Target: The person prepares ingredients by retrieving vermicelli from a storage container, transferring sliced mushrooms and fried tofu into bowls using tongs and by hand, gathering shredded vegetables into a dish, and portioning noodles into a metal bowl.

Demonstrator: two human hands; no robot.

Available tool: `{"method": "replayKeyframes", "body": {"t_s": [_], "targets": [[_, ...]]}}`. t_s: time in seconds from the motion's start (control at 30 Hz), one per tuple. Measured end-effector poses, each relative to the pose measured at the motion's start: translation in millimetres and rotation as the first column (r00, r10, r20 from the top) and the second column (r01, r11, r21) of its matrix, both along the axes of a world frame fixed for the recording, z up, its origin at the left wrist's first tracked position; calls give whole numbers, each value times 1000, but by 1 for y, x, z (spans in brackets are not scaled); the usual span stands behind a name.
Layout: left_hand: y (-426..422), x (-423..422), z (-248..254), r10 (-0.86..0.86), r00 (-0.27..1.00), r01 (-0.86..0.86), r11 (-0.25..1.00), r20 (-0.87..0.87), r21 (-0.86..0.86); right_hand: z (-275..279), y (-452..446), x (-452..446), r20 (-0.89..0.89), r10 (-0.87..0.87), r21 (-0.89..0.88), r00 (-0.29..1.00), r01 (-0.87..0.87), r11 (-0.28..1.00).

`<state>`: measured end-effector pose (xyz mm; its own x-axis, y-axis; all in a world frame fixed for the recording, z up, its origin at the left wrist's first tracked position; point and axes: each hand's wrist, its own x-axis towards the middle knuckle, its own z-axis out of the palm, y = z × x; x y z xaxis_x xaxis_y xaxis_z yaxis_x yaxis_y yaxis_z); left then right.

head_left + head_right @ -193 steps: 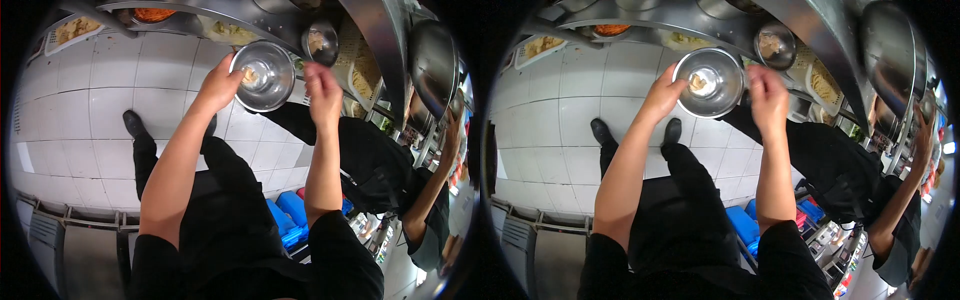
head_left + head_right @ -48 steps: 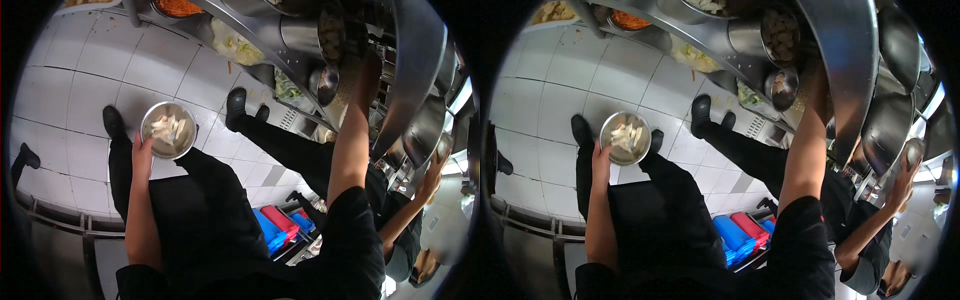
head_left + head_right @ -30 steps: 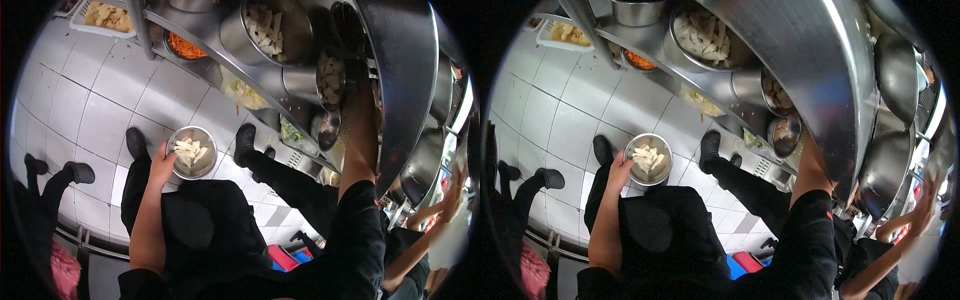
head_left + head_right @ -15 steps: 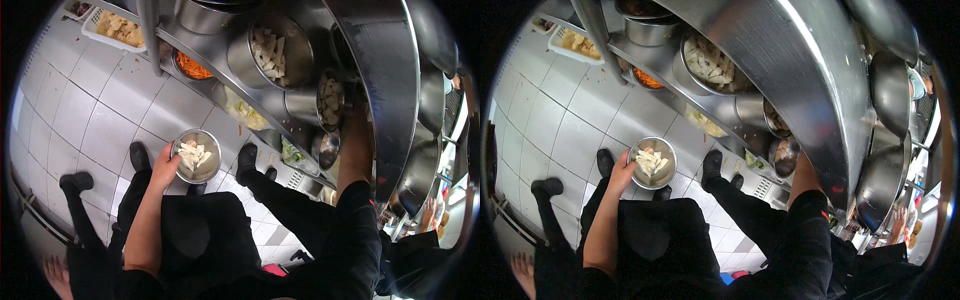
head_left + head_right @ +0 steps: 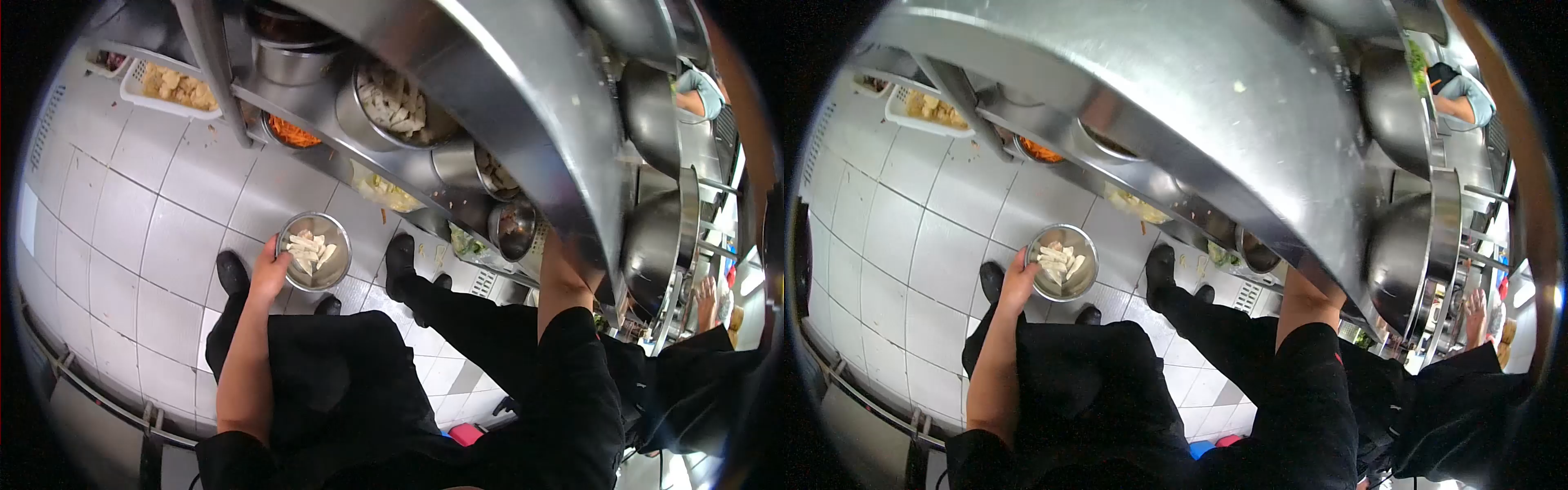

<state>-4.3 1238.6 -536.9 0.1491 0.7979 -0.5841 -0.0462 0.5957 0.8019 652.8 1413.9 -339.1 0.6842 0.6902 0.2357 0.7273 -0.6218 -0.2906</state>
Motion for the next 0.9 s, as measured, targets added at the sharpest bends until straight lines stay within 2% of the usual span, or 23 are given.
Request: {"method": "replayKeyframes", "body": {"t_s": [0.13,0.17,0.2,0.3,0.33,0.37,0.4,0.43,0.5,0.57,0.6,0.63,0.67,0.7,0.77,0.8,0.87,0.9], "targets": [[2,-2,32,40,997,-40,999,63,5,17,-38,-23,-332,-29,292,943,131,947],[3,-1,50,2,999,-1,1000,-35,6,20,-52,-37,-449,-6,359,894,186,915],[4,1,59,9,999,-9,1000,-32,3,26,-66,-55,-556,25,400,831,241,884],[4,-4,78,6,1000,-8,996,21,91,43,-119,-153,-814,139,390,564,354,850],[8,-14,111,-42,998,45,995,-39,89,50,-137,-201,-869,167,353,465,348,869],[20,-18,151,-89,990,97,993,-108,73,57,-148,-257,-914,180,302,363,311,901],[23,-27,173,-107,985,127,981,-138,145,69,-159,-323,-924,210,277,319,182,943],[28,-38,194,-125,978,160,963,-166,218,84,-164,-387,-915,251,273,315,25,962],[36,-56,239,-166,978,188,963,-127,192,123,-164,-494,-831,409,291,377,-331,898],[39,-74,303,-203,976,213,964,-78,161,174,-161,-548,-800,447,114,401,-629,769],[48,-60,326,-250,959,269,951,-133,151,184,-157,-536,-815,438,128,380,-620,774],[51,-73,359,-287,943,313,936,-167,160,219,-159,-549,-707,536,49,461,-724,688],[50,-82,362,-305,935,335,928,-182,164,253,-159,-561,-578,637,-50,509,-802,595],[51,-85,366,-302,933,335,927,-197,167,279,-157,-561,-579,643,-35,501,-804,594],[46,-104,388,-269,957,288,931,-113,226,337,-162,-565,-603,570,-112,558,-767,632],[46,-117,415,-275,953,300,917,-128,262,358,-166,-570,-588,580,-96,563,-761,642],[52,-139,486,-352,924,378,898,-147,227,390,-173,-567,-445,479,-281,757,-626,727],[52,-146,500,-353,933,358,903,-67,237,406,-175,-569,-411,481,-254,774,-604,755]]}}
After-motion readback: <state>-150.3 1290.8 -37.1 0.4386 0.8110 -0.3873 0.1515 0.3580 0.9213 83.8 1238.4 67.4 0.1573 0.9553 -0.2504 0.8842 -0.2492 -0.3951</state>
